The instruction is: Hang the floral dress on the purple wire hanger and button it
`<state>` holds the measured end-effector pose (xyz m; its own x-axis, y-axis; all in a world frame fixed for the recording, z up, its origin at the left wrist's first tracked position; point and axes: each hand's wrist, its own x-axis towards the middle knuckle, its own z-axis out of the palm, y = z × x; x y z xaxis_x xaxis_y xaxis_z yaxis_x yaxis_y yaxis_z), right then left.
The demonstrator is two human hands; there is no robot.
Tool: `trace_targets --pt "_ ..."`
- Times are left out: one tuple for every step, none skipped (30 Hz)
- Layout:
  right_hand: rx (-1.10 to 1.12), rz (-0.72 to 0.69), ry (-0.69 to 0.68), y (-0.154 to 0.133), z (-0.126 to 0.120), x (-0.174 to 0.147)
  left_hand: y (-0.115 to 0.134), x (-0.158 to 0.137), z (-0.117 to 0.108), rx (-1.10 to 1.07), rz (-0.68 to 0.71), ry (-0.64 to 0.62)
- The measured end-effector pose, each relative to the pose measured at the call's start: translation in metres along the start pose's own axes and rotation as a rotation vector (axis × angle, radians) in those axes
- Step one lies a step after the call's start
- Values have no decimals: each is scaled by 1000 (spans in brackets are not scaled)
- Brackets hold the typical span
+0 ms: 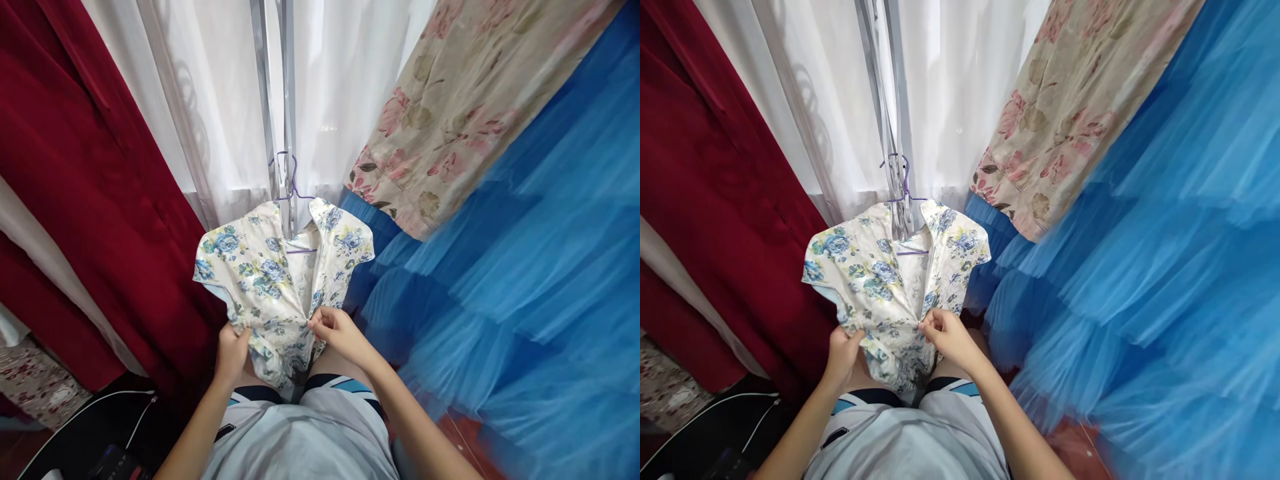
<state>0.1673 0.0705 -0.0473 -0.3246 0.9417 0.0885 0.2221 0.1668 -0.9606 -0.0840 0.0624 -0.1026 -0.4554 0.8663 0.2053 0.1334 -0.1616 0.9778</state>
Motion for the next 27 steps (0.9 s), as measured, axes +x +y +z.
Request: trace_targets --pt "-5 26 -9 -1 -2 -1 -6 4 -3 -31 13 90" --pt "-4 50 -17 -2 -2 -1 -8 5 -4 -57 41 161" --pt "8 67 -25 -2 -1 -1 -8 3 -4 -65 85 199" --pt "31 75 -30 -2 2 -1 -6 -3 -1 -48 140 187" --pt "64 77 -38 -1 7 0 -2 -11 4 -15 188 101" --pt "102 75 -50 0 13 1 2 -21 12 20 220 -35" --pt "142 75 -61 1 19 2 6 -32 21 45 231 -185" --pt "180 78 -62 2 25 2 10 -42 31 56 224 -316" --pt "214 84 -52 3 31 3 12 -51 41 52 209 -407" --pt "241 94 -31 4 36 3 13 -56 51 34 192 -446" --pt "265 103 -7 4 40 3 13 -59 58 13 185 -440" --pt "283 110 15 5 43 3 13 -59 64 2 186 -416" --pt "299 114 24 5 44 3 12 -57 67 13 195 -390" --pt "317 117 15 4 44 3 11 -53 69 40 216 -371" --pt "337 120 -7 3 43 4 11 -48 68 78 245 -360" --pt "363 126 -30 1 41 6 12 -43 66 120 281 -352" --pt "398 133 -45 -2 38 9 13 -40 64 163 321 -353" --pt "439 138 -47 -7 33 14 15 -37 61 209 362 -359" --pt "483 137 -33 -13 28 20 18 -36 59 262 405 -373" --pt "527 126 -2 -22 22 29 22 -36 57 328 448 -400" --pt "562 102 40 -33 15 40 28 -37 57 406 493 -442" --pt "585 63 92 -46 8 52 34 -40 57 493 540 -499" --pt "590 12 144 -62 0 65 41 -43 57 583 588 -565" --pt "581 -50 185 -78 -7 78 48 -47 58 673 634 -632" --pt "569 -108 221 -95 -14 90 54 -50 59 759 676 -697" --pt "557 -154 258 -111 -20 101 59 -53 59 838 710 -750" --pt "536 -197 290 -125 -24 109 63 -54 60 909 735 -786"
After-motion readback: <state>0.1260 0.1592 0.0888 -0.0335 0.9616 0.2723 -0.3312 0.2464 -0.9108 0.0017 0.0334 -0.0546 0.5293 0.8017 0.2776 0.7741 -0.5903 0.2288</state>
